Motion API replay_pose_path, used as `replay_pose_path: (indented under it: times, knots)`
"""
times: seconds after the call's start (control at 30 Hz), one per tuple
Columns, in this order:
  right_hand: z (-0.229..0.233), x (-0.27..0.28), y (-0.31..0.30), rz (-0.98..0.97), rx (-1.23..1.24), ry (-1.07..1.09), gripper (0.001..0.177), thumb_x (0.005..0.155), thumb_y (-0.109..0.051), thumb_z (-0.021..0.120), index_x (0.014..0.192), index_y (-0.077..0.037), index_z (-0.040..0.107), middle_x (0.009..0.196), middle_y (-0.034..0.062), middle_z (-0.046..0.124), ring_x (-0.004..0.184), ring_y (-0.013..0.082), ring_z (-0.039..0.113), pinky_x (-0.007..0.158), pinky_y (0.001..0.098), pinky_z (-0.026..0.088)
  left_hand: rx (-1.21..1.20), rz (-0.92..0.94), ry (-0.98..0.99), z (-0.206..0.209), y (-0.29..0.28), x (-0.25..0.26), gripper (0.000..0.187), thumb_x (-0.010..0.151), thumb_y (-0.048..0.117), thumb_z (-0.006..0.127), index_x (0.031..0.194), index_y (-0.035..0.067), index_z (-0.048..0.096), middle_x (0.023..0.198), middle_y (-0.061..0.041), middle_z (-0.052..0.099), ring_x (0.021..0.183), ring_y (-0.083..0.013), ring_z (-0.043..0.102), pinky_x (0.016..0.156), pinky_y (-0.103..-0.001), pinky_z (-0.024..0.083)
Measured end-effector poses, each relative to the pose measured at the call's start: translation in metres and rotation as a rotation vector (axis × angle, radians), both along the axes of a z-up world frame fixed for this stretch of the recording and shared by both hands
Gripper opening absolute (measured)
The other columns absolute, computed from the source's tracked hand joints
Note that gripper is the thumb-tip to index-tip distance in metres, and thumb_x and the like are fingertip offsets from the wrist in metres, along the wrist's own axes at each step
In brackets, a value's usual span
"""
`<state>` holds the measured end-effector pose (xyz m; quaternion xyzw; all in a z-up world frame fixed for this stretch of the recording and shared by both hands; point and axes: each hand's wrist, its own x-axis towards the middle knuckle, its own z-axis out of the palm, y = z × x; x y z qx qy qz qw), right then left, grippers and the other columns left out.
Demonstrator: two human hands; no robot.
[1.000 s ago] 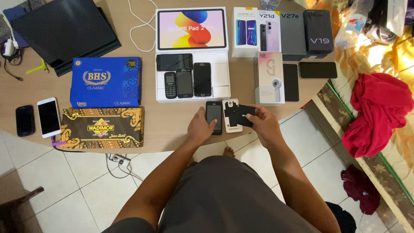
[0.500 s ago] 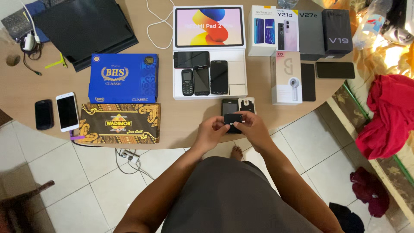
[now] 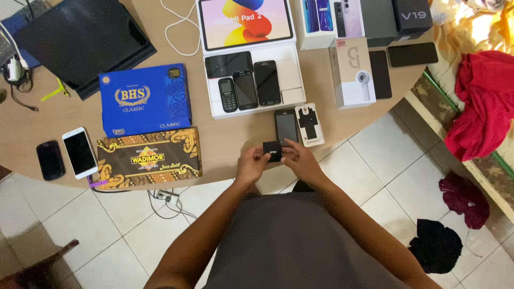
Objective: The person disassembles several mobile phones on a table. They remove back covers, batteries, and SIM cards from each device, then place the components and phones in a row on the table.
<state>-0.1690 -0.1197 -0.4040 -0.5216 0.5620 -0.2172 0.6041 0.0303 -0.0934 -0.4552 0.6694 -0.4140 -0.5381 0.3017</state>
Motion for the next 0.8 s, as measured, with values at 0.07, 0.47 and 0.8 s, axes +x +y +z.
replay_pose_path:
  times: [0.07,0.47,0.8]
  knots:
    - [-0.013,-0.006,-0.006,0.023,-0.026,0.031,0.070,0.087,-0.008,0.071,0.150,-0.005,0.043,0.134,0.0128,0.066,0.110,0.0233,0.070,0.093,0.0347,0.057,-0.076,0.011,-0.082,-0.016,-0.006,-0.002,0.020,0.092,0.019,0.074,0.105,0.004,0.070,0.085,-0.007,0.074,0.075,-0.0156,0.069,0.071,-0.033,0.055]
    - [-0.055,-0.108,-0.094,0.555,-0.576,0.832,0.074,0.079,-0.031,0.083,0.145,-0.016,0.053,0.153,0.0165,0.043,0.132,0.0414,0.045,0.106,0.0497,0.043,-0.191,0.222,-0.114,-0.084,-0.067,-0.052,0.012,0.097,0.017,0.069,0.098,0.006,0.068,0.079,-0.005,0.071,0.070,-0.0165,0.065,0.069,-0.032,0.053]
    - [-0.044,-0.124,-0.108,0.595,-0.594,0.708,0.079,0.075,-0.042,0.087,0.143,-0.011,0.058,0.153,0.0137,0.044,0.133,0.0383,0.045,0.106,0.0517,0.044,-0.123,0.426,-0.169,-0.042,-0.062,-0.093,0.014,0.095,0.015,0.070,0.103,0.004,0.068,0.090,-0.005,0.074,0.080,-0.0143,0.069,0.076,-0.030,0.055]
